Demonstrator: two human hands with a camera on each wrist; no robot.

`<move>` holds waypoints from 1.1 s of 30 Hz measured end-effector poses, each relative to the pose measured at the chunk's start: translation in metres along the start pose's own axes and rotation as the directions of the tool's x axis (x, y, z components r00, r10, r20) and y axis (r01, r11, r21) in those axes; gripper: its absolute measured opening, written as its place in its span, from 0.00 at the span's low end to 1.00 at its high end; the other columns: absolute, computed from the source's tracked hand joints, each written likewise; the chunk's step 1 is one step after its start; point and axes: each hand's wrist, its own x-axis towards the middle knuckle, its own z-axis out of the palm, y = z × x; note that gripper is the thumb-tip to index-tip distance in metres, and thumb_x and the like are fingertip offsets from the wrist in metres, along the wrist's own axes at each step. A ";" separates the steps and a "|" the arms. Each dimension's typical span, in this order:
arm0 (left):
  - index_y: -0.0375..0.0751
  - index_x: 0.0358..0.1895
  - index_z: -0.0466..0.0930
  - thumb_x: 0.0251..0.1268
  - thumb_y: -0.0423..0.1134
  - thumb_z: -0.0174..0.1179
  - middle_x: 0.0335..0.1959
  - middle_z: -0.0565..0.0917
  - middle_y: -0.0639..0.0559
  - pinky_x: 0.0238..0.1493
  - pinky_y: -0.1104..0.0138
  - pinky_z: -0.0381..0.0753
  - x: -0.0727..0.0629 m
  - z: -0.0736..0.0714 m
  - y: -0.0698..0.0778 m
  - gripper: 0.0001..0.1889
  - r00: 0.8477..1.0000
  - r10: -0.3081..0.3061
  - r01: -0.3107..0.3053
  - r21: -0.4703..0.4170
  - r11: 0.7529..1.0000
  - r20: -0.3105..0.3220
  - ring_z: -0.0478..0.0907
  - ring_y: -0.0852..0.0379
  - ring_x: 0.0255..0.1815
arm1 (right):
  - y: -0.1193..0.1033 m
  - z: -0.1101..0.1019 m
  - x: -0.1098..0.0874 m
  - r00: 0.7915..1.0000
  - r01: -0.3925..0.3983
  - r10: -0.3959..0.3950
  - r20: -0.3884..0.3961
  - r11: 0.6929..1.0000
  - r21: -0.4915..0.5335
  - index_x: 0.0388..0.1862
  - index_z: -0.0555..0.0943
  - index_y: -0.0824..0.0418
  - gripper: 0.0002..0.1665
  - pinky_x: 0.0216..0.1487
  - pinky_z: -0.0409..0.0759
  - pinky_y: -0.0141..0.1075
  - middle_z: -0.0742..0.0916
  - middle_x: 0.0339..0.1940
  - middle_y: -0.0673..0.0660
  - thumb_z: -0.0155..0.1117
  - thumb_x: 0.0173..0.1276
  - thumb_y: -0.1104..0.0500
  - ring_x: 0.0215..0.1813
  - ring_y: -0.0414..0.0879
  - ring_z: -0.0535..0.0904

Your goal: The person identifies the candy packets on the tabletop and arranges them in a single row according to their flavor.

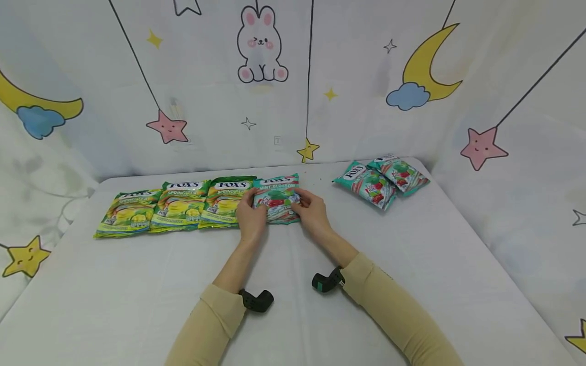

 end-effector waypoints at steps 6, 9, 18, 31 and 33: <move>0.32 0.70 0.67 0.57 0.21 0.50 0.71 0.71 0.38 0.71 0.59 0.70 -0.001 0.000 -0.001 0.32 1.000 0.013 -0.013 -0.038 0.999 -0.001 0.68 0.50 0.73 | -0.001 0.001 -0.002 1.000 -0.003 0.003 -0.024 1.000 -0.012 0.67 0.77 0.58 0.26 0.66 0.76 0.41 0.79 0.68 0.61 0.62 0.70 0.66 0.68 0.50 0.76; 0.32 0.70 0.67 0.57 0.21 0.50 0.71 0.71 0.39 0.71 0.60 0.69 -0.001 0.000 -0.003 0.32 1.000 0.023 -0.023 -0.039 0.999 0.000 0.67 0.49 0.73 | -0.002 0.001 -0.003 0.999 -0.009 0.008 -0.052 1.000 -0.016 0.67 0.76 0.60 0.26 0.67 0.75 0.40 0.79 0.68 0.62 0.62 0.70 0.66 0.69 0.51 0.75; 0.31 0.69 0.68 0.59 0.22 0.50 0.69 0.73 0.39 0.71 0.61 0.69 -0.001 0.000 -0.006 0.30 0.999 0.048 -0.049 -0.043 0.998 -0.018 0.69 0.51 0.72 | -0.004 0.002 -0.005 0.997 0.006 -0.005 -0.079 1.000 0.019 0.69 0.73 0.66 0.28 0.69 0.72 0.37 0.75 0.72 0.61 0.61 0.70 0.69 0.72 0.50 0.71; 0.31 0.68 0.70 0.61 0.22 0.52 0.68 0.75 0.39 0.71 0.59 0.70 -0.002 -0.002 -0.005 0.28 0.996 0.082 -0.082 -0.004 0.997 -0.018 0.71 0.50 0.70 | 0.000 0.004 0.001 0.998 0.043 -0.048 -0.040 0.992 -0.116 0.70 0.73 0.64 0.26 0.69 0.71 0.37 0.73 0.74 0.60 0.57 0.73 0.66 0.73 0.48 0.70; 0.31 0.67 0.71 0.61 0.22 0.52 0.68 0.75 0.40 0.71 0.59 0.69 -0.002 0.000 -0.006 0.28 0.997 0.076 -0.076 -0.007 0.997 -0.019 0.70 0.50 0.71 | 0.001 0.002 -0.001 0.997 0.040 -0.047 -0.055 0.991 -0.127 0.70 0.73 0.63 0.27 0.68 0.72 0.37 0.73 0.74 0.58 0.58 0.73 0.66 0.73 0.48 0.70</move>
